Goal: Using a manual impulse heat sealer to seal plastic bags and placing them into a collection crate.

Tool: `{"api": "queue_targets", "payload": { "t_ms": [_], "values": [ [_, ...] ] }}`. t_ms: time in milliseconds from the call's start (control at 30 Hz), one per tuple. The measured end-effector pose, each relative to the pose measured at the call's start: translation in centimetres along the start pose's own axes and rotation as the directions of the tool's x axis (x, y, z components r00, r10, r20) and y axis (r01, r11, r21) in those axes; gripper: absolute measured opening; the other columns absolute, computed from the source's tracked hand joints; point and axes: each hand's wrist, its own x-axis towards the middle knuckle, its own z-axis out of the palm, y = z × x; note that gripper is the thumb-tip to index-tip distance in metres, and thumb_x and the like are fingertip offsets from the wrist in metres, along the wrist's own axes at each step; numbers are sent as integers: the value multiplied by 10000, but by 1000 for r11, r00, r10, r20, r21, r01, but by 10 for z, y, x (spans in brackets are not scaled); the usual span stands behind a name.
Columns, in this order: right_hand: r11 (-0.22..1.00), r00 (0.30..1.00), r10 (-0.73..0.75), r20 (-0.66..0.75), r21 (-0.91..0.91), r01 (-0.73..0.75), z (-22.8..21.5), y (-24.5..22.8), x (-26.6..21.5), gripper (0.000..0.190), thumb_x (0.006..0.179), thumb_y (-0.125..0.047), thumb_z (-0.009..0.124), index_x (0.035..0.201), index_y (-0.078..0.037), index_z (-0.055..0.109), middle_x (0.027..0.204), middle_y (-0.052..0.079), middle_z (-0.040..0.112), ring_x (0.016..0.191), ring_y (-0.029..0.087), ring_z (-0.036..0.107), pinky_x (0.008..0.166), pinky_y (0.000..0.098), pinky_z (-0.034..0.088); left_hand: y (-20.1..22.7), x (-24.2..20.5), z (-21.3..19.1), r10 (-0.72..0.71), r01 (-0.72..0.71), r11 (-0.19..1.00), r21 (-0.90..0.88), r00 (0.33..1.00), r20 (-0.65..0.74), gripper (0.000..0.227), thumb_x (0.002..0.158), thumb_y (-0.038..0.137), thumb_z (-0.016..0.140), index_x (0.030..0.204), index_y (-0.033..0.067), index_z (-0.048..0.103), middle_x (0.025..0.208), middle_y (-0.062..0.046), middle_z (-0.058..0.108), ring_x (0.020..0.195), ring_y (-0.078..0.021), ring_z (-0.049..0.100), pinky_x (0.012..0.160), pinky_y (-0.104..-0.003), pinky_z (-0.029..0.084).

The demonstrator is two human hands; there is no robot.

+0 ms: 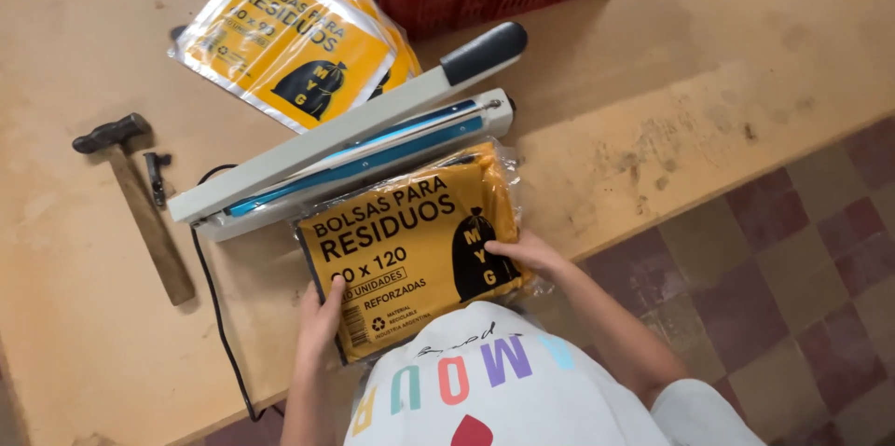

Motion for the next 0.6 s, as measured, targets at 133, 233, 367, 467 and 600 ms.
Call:
{"api": "queue_targets", "payload": {
  "t_ms": [133,233,367,467,600],
  "values": [
    [988,994,-111,19,111,109,-1,19,13,968,678,-271,783,1507,-134,303,1430,176,546,1277,315,591,1082,457,515,17,-22,4,-12,18,988,-155,999,40,552,902,333,563,1386,84,470,1333,-129,624,1198,-290,631,998,-449,544],
    [953,970,-243,14,190,236,-1,35,24,890,660,-258,802,1437,-80,406,1393,182,580,1276,325,589,1091,467,502,0,-7,3,-100,92,949,-301,995,-10,456,951,304,548,1365,126,474,1301,-134,630,1163,-315,628,970,-463,535],
    [860,898,-416,145,385,336,19,25,22,811,650,-254,822,1356,-53,478,1276,205,653,1152,346,668,938,475,601,37,-31,-7,-121,98,952,-291,991,-65,397,994,248,524,1360,117,446,1257,-148,630,1113,-322,630,931,-478,541],
    [847,943,-312,112,482,223,36,9,21,513,748,-37,722,1238,18,581,1169,235,689,1067,364,699,873,480,618,43,-26,-18,-42,13,972,-234,992,-121,418,982,225,527,1380,124,453,1294,-139,615,1162,-317,607,970,-478,514],
    [952,990,-139,32,280,125,38,1,28,615,837,-59,661,1410,-57,438,1305,185,630,1157,295,662,948,415,591,26,-10,-19,-31,9,994,-113,980,-198,567,947,272,574,1441,86,368,1373,-161,549,1230,-328,561,1010,-459,485]
  ]
}}
